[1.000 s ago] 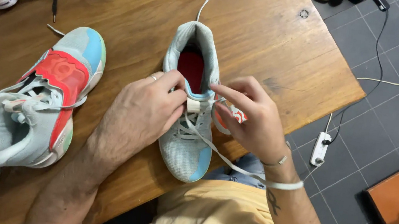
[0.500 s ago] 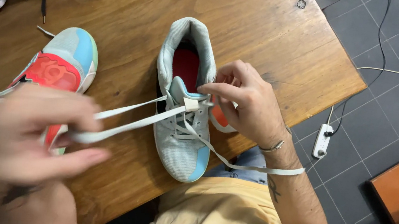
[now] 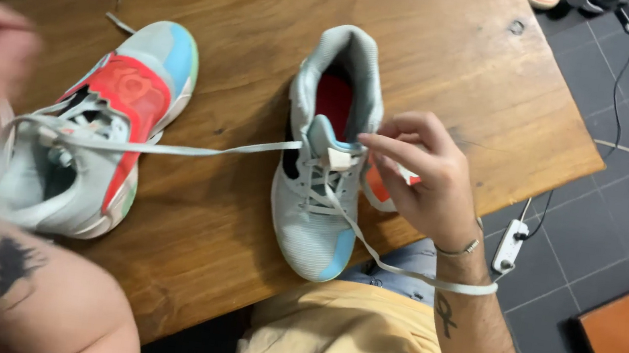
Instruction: The person removes the shoelaces from a pair of light blue and red high-top sneakers. They pull the laces out of the eyelets one by one, starting from the top and working downwards, and place the removed laces on the wooden table.
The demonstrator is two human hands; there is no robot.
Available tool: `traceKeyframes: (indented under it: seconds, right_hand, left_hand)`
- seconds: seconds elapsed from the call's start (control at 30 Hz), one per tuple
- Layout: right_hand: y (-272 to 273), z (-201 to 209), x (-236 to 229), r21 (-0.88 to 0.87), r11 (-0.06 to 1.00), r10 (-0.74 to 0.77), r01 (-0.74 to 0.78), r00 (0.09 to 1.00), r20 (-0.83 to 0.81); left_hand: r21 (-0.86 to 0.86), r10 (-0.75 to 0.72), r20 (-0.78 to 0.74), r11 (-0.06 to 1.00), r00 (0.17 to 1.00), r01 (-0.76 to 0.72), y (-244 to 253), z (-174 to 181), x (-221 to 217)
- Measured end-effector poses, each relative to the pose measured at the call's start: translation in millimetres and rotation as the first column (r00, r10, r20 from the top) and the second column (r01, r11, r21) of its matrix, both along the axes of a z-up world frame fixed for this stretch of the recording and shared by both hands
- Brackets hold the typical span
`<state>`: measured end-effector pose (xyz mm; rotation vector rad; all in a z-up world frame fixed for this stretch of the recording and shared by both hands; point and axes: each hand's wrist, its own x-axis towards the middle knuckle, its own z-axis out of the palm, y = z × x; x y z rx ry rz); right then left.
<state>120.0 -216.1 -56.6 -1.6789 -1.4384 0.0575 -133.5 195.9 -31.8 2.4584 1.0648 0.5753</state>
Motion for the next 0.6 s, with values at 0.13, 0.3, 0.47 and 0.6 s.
traceKeyframes:
  seconds: [0.13, 0.3, 0.47, 0.6]
  right_hand:
    - [-3.4, -4.2, -10.1, 0.06, 0.992, -0.117, 0.115, 0.992, 0.039]
    - [-5.0, -12.2, -24.4, 0.054, 0.983, -0.175, 0.173, 0.984, 0.041]
    - [-1.2, -25.4, -32.0, 0.027, 0.977, -0.214, 0.214, 0.977, 0.018]
    - [4.8, -22.6, -34.2, 0.04, 0.97, -0.241, 0.24, 0.971, 0.001]
  left_hand:
    - [0.182, -0.611, 0.07, 0.785, 0.788, 0.592, -150.6, 73.7, 60.9]
    - [-0.012, -0.767, -0.123, 0.635, 0.629, 0.772, -187.7, 25.3, 111.7]
    - [0.078, -0.743, -0.34, 0.589, 0.577, 0.804, -201.2, 3.2, 123.7]
    - [0.085, -0.725, -0.372, 0.595, 0.579, 0.8, -200.9, 1.6, 122.3]
